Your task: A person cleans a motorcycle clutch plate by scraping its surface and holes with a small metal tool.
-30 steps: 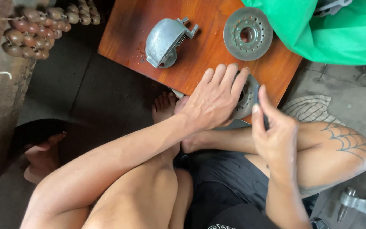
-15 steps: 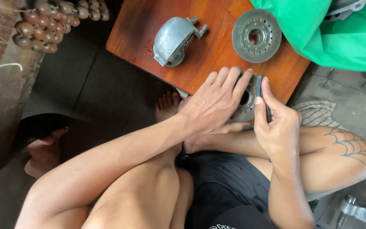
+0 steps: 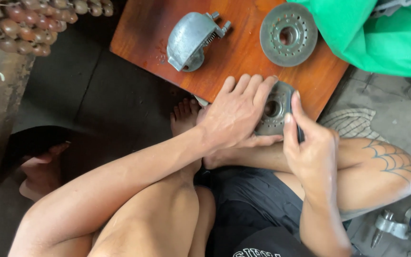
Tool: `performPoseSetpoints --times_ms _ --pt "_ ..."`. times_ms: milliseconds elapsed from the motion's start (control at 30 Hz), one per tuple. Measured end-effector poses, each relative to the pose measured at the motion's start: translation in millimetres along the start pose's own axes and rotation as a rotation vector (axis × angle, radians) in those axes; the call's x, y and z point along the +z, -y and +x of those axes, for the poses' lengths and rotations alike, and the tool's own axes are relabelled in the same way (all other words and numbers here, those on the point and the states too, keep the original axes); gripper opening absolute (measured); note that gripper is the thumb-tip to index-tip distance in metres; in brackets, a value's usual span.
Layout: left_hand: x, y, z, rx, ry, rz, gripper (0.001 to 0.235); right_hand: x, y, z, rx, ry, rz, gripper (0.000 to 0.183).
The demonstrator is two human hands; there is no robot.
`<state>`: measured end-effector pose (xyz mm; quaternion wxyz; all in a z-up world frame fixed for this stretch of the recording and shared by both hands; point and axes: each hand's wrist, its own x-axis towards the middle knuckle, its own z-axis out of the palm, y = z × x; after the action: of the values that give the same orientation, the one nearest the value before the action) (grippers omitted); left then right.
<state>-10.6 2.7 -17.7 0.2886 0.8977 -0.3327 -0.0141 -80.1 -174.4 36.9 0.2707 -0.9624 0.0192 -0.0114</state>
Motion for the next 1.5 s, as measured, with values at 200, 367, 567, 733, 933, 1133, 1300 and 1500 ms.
performPoseSetpoints --times_ms 200,367,567,733,933,1133,1300,1500 --pt "-5 -7 -1 -0.034 0.019 0.054 0.109 -7 7 -19 0.132 0.064 -0.003 0.043" --pt "1 -8 -3 -0.043 0.02 0.066 0.112 -3 10 -6 0.073 0.024 -0.007 0.041" --pt "-1 -10 -1 -0.054 0.011 0.07 0.111 -16 18 -17 0.249 0.152 -0.113 0.044" --pt "-1 -11 -2 -0.05 0.004 0.073 0.112 -18 29 -5 0.22 0.113 -0.084 0.043" --pt "2 -10 -1 -0.061 0.03 0.02 0.11 -25 34 -2 0.358 0.279 -0.169 0.044" --pt "-4 -9 -1 -0.06 0.023 0.039 0.109 -21 28 -5 0.29 0.249 -0.252 0.047" --pt "-3 -11 -1 -0.066 0.03 0.043 0.109 -7 17 6 0.193 0.144 -0.181 0.047" --pt "0 -12 -3 -0.068 0.023 0.063 0.108 -20 27 -8 0.238 0.204 -0.161 0.044"
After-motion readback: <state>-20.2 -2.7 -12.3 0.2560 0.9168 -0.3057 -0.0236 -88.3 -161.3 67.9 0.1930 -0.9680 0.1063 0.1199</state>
